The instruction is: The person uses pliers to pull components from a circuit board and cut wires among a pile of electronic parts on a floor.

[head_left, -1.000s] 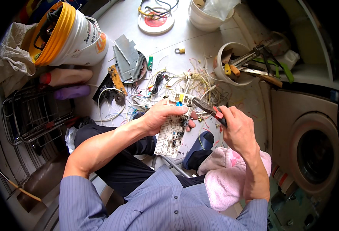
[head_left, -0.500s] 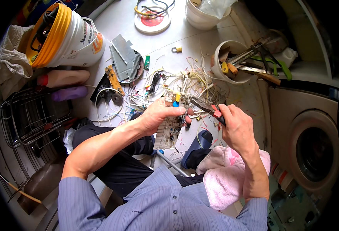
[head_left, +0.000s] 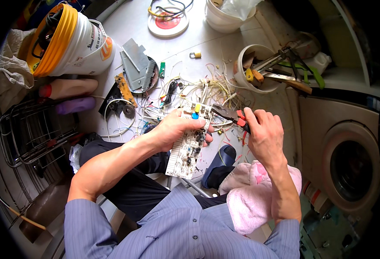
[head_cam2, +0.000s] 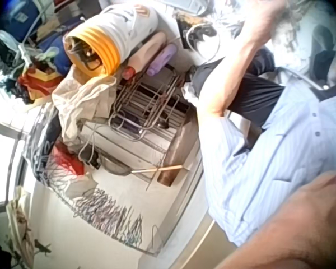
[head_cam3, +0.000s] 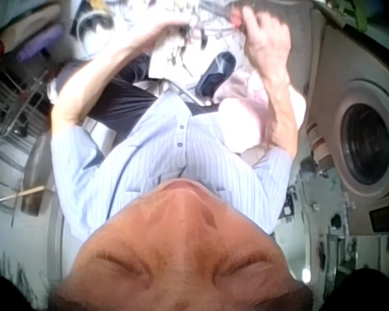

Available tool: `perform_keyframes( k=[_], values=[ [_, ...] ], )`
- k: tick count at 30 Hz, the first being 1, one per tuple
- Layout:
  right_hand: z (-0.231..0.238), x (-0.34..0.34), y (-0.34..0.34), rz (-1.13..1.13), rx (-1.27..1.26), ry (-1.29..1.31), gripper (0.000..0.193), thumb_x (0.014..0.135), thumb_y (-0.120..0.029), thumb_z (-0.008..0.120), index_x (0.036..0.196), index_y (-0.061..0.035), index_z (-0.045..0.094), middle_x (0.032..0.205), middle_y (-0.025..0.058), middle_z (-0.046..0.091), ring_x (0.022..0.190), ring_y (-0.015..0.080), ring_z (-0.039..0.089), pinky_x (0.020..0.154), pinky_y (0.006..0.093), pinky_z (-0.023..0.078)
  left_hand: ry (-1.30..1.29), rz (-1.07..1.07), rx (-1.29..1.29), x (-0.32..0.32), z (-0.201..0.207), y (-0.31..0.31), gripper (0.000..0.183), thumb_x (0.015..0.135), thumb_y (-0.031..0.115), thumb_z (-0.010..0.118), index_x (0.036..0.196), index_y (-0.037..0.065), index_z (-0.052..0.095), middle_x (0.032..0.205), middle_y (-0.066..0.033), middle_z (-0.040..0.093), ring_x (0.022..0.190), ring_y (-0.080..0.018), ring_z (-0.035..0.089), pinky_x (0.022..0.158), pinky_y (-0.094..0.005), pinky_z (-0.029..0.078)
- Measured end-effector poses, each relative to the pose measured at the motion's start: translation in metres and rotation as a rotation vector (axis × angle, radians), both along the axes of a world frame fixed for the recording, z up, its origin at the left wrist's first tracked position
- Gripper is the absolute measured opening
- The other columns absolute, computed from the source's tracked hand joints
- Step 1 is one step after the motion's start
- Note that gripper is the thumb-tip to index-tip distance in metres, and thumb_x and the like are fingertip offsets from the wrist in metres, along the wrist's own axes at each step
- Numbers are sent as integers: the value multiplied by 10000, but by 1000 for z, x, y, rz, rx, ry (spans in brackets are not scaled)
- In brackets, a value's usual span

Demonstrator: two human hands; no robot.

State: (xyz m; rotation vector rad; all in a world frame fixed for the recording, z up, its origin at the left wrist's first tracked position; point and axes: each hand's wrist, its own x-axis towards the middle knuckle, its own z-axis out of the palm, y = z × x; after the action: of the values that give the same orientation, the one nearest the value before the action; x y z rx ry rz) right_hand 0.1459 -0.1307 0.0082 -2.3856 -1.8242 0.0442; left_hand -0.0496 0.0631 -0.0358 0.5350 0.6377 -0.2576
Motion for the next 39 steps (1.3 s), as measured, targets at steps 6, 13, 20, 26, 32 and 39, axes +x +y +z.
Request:
perform_keyframes(
  k=[6,13,20,26,32,39],
  values=[
    [-3,3,-2,-5,-26,42,410,782,6,614,1180,-88,631,865,52,571,790,236,572,696,374,421,6,33,-212,-3,0,8,321,957,134,635,1209,-47,552,1073,-238,696,842,-324,743,695,-581,637],
    [0,2,-1,0,-30,56,406,788,-1,612,1187,-78,634,882,52,587,806,235,583,705,373,420,18,32,-191,-4,3,5,321,955,133,638,1206,-45,546,1062,-224,699,848,-319,742,702,-540,647],
    [-2,3,2,43,49,-19,411,802,-35,625,1211,-75,647,908,43,599,825,217,583,720,372,403,41,-29,-11,0,6,4,288,943,107,651,1167,-57,573,1033,-211,701,829,-287,740,679,-455,650],
    [-4,3,1,75,30,-33,409,803,-52,635,1209,-98,655,889,32,584,806,205,563,718,366,390,91,-36,25,2,10,0,212,930,74,657,1096,-53,622,966,-169,713,789,-242,735,659,-387,633],
    [-7,1,1,103,11,-68,377,817,-84,642,1193,-119,660,858,22,559,784,197,548,710,364,382,87,-47,83,1,4,0,201,929,44,638,1104,-48,600,973,-164,701,783,-227,722,667,-392,624],
    [-7,-4,7,139,34,-132,320,837,-142,653,1155,-118,674,842,21,550,777,199,542,712,370,380,91,-103,129,-1,0,1,243,929,20,625,1158,-30,563,971,-146,680,784,-232,715,644,-426,641]
  ],
)
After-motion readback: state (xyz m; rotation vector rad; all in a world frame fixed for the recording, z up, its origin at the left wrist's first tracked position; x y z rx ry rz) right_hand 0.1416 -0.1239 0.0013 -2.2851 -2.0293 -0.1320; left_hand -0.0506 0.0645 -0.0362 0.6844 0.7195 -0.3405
